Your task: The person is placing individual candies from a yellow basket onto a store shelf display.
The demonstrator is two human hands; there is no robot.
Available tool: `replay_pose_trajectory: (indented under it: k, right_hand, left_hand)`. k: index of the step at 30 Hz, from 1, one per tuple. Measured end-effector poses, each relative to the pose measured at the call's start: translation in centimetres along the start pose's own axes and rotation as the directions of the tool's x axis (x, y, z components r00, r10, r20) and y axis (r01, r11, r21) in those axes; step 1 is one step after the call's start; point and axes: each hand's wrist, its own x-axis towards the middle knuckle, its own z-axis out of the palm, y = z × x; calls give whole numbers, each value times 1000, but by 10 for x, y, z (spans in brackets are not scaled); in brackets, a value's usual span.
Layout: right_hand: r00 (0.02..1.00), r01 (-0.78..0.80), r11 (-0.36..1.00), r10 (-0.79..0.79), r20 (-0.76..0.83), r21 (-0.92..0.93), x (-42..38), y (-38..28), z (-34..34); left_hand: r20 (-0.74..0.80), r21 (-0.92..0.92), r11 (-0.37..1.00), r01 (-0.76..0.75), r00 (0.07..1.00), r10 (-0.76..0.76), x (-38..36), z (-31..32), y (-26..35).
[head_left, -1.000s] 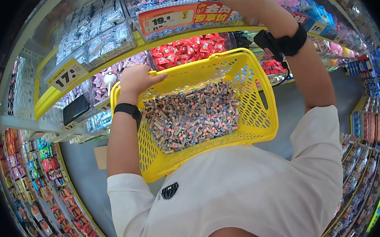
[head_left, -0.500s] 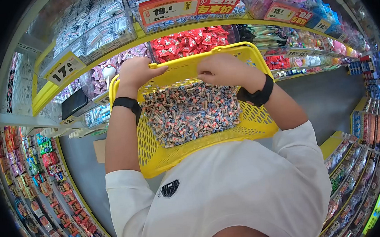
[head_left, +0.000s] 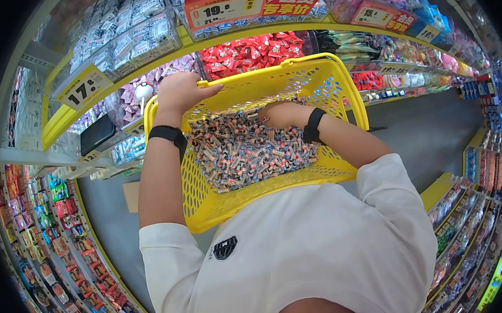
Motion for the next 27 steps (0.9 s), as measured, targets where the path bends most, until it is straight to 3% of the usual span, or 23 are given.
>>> replay_pose_trajectory:
  k: [4,10,13,22,27]
  right_hand:
    - [991,-74,993,83,107,-91,-2,-7,5]
    - [968,-192,981,184,169,33,3,-6,5]
    - [970,-155,986,164,178,-63,2,-9,-3]
    - [972,-224,971,228,49,-85,13,4,13]
    - [986,-151,986,155,63,-70,3,5,0]
  left_hand:
    - [-12,-5,1000,-8,1000,8,0,0,0]
    - [-4,-9,1000,-9,1000,9,0,1,-1]
    - [-4,-8,1000,-11,1000,11,1,1,-1]
    - [-6,-7,1000,-11,1000,11,1,2,-2]
    - [-4,-12,1000,-5,1000,5,0,1,-1]
